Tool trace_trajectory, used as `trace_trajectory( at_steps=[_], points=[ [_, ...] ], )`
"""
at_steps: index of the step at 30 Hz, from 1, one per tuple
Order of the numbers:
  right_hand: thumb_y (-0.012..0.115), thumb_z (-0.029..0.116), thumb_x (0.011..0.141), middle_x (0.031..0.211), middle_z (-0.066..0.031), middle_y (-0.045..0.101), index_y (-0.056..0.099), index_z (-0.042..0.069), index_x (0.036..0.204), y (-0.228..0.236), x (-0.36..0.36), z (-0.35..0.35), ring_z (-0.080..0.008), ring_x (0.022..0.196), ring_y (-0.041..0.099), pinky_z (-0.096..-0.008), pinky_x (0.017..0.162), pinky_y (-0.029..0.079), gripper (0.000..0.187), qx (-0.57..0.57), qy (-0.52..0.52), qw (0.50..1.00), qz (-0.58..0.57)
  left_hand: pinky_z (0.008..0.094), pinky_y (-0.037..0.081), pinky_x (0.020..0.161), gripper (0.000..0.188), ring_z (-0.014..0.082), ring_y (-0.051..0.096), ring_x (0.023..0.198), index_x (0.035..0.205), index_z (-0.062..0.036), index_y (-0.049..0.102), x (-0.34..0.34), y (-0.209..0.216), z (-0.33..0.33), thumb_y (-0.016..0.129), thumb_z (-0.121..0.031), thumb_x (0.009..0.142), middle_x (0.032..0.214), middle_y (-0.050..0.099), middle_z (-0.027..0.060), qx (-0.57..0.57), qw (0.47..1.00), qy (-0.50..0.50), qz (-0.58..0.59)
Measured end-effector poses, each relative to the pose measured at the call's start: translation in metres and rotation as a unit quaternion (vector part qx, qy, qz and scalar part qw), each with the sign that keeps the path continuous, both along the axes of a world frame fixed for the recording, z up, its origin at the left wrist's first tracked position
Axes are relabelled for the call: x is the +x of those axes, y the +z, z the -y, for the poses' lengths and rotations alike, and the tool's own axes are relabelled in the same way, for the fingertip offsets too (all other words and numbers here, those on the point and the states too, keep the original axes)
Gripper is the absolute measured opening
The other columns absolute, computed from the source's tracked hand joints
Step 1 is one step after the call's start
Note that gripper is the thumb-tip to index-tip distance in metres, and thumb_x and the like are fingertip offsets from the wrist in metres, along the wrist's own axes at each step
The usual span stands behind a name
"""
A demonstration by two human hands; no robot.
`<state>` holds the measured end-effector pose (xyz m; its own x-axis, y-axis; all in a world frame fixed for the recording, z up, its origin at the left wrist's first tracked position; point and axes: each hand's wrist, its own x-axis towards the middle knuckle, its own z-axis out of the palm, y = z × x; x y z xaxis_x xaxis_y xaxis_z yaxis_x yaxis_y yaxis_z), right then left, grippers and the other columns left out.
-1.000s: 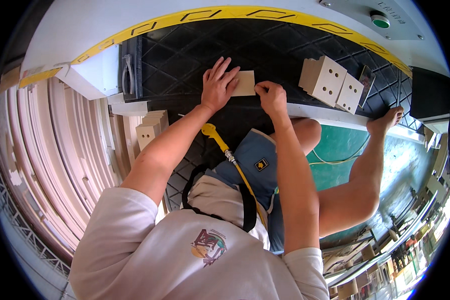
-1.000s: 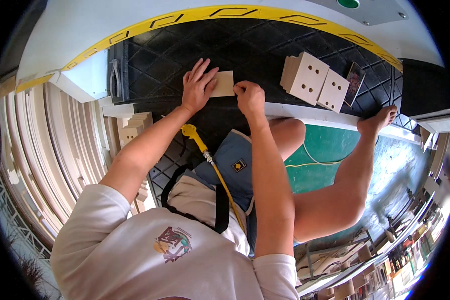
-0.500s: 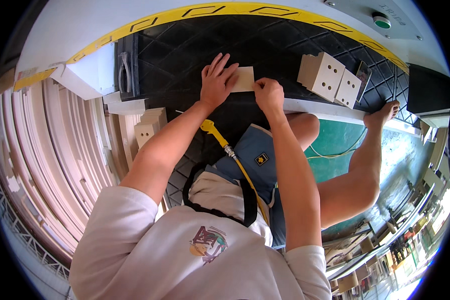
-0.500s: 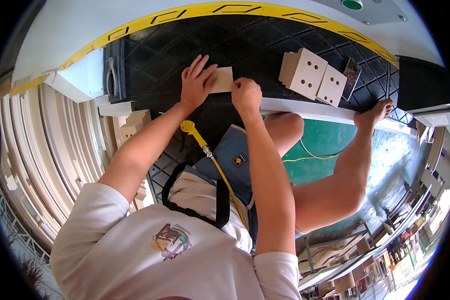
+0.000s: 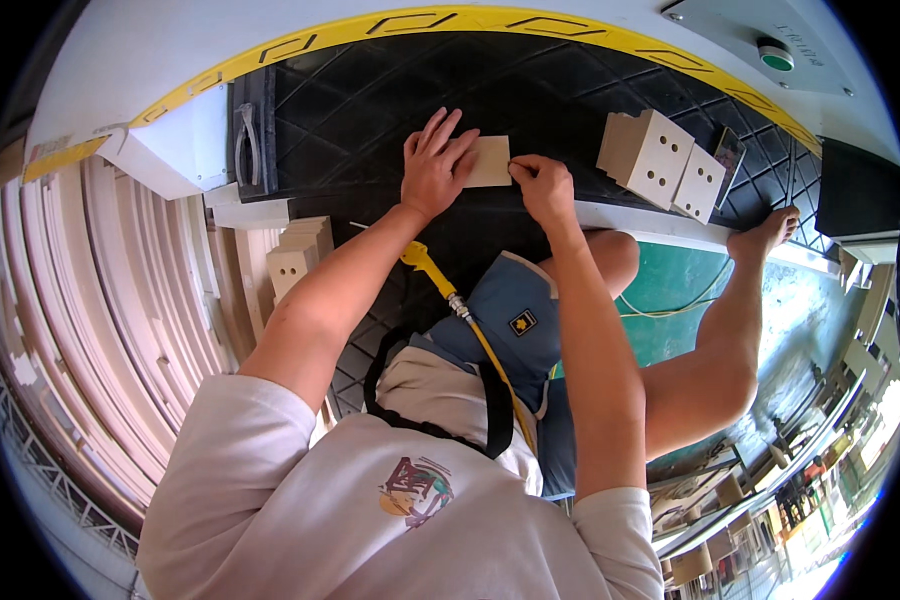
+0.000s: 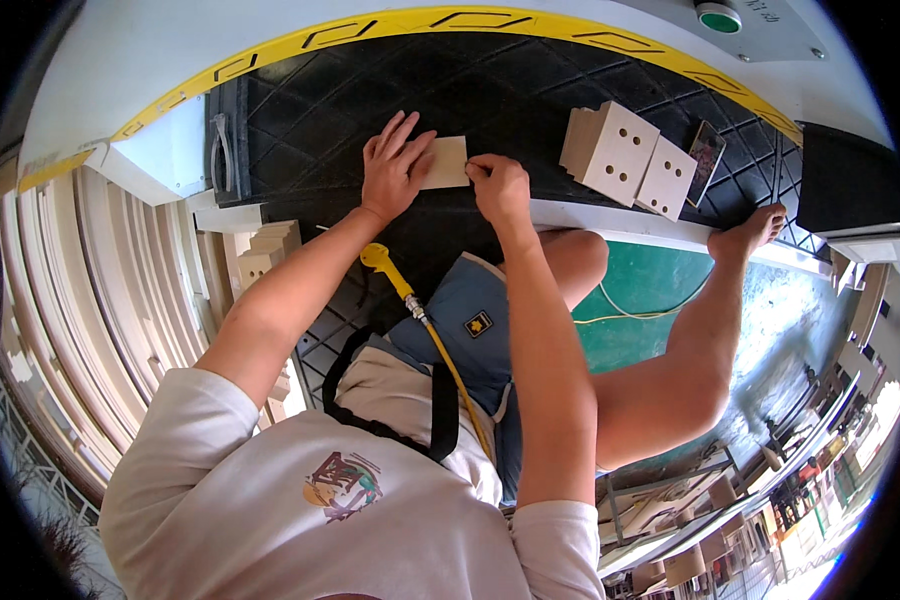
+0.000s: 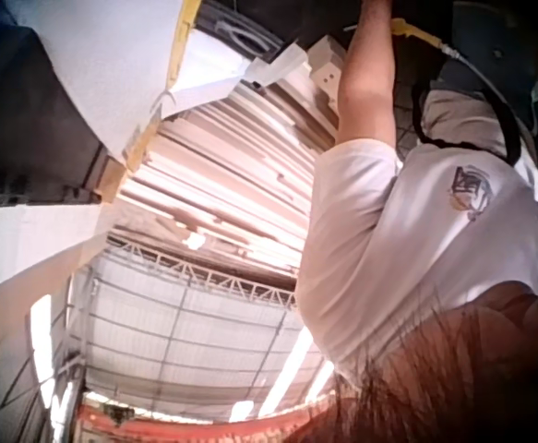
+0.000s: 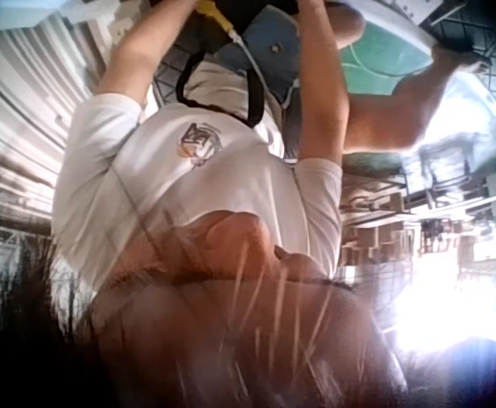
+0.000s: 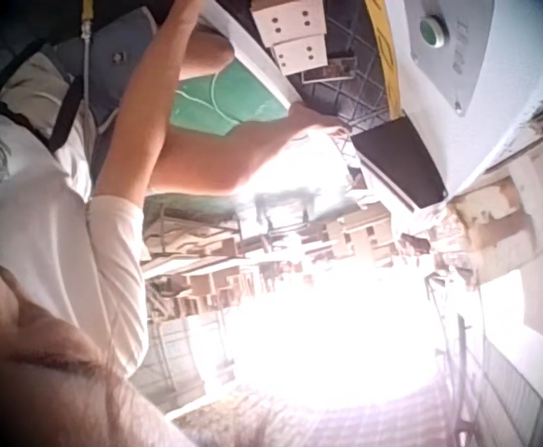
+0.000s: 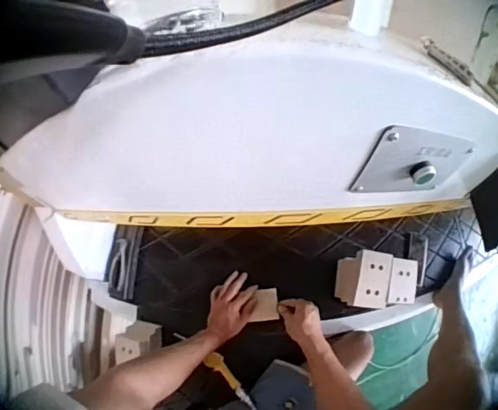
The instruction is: The person sits on a machine platform and uses a yellow air nozzle to blow dust off small wooden blocks with holes. They pick up each block, direct the air stream at the surface, and place it back down. Another person is visible in the background moving larger wooden panels.
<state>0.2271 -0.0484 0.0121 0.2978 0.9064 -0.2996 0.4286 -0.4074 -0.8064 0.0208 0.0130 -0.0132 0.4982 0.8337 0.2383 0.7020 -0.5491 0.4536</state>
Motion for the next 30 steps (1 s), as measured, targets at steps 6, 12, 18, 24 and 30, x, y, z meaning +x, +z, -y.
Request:
trace_trajectory(
  at_steps=[6, 12, 18, 24, 30],
  points=[
    [0.074, 0.022, 0.088, 0.093, -0.0181, 0.077, 0.081, 0.005, 0.098, -0.008, -0.001, -0.003, -0.0359, 0.09, 0.075, -0.0403, 0.082, 0.058, 0.021, -0.045, -0.039, 0.998, -0.008, 0.0479, 0.034, 0.112, 0.031, 0.0284, 0.043, 0.148, 0.128, -0.0192, 0.073, -0.001, 0.0, -0.001, 0.067, -0.027, 0.099, 0.154, 0.054, 0.0084, 0.0, 1.0, 0.006, -0.006],
    [0.075, 0.024, 0.088, 0.096, -0.0166, 0.078, 0.081, 0.005, 0.104, 0.0, -0.002, -0.016, -0.0297, 0.089, 0.076, -0.0374, 0.08, 0.057, 0.025, -0.058, -0.039, 0.997, 0.034, 0.0477, 0.033, 0.113, 0.032, 0.0276, 0.042, 0.149, 0.129, -0.0194, 0.072, 0.002, -0.001, -0.005, 0.066, -0.029, 0.099, 0.154, 0.054, 0.0083, 0.01, 1.0, 0.009, -0.013],
    [0.071, 0.022, 0.085, 0.096, -0.0192, 0.077, 0.082, 0.006, 0.095, 0.007, -0.012, -0.017, -0.0384, 0.091, 0.074, -0.0439, 0.084, 0.059, 0.022, -0.06, -0.041, 0.996, 0.049, 0.0484, 0.033, 0.113, 0.031, 0.0266, 0.042, 0.149, 0.128, -0.0197, 0.072, 0.002, -0.004, 0.001, 0.066, -0.029, 0.099, 0.153, 0.055, 0.0077, 0.014, 1.0, 0.012, -0.007],
    [0.072, 0.022, 0.083, 0.094, -0.0191, 0.077, 0.082, 0.006, 0.091, 0.01, -0.014, -0.007, -0.038, 0.091, 0.074, -0.045, 0.086, 0.059, 0.02, -0.146, 0.009, 0.981, 0.127, 0.0504, 0.031, 0.116, 0.032, 0.0285, 0.041, 0.15, 0.131, -0.02, 0.072, 0.001, -0.004, 0.002, 0.064, -0.027, 0.101, 0.157, 0.052, 0.007, -0.019, 1.0, 0.016, 0.0],
    [0.073, 0.018, 0.089, 0.092, -0.0192, 0.076, 0.08, 0.006, 0.098, 0.01, 0.005, 0.026, -0.0361, 0.088, 0.074, -0.0409, 0.081, 0.057, 0.017, -0.04, -0.041, 0.998, -0.004, 0.0486, 0.035, 0.113, 0.031, 0.0289, 0.043, 0.148, 0.128, -0.0195, 0.072, 0.002, -0.002, -0.005, 0.065, -0.029, 0.099, 0.153, 0.055, 0.0085, 0.01, 1.0, 0.005, -0.007]
  ],
)
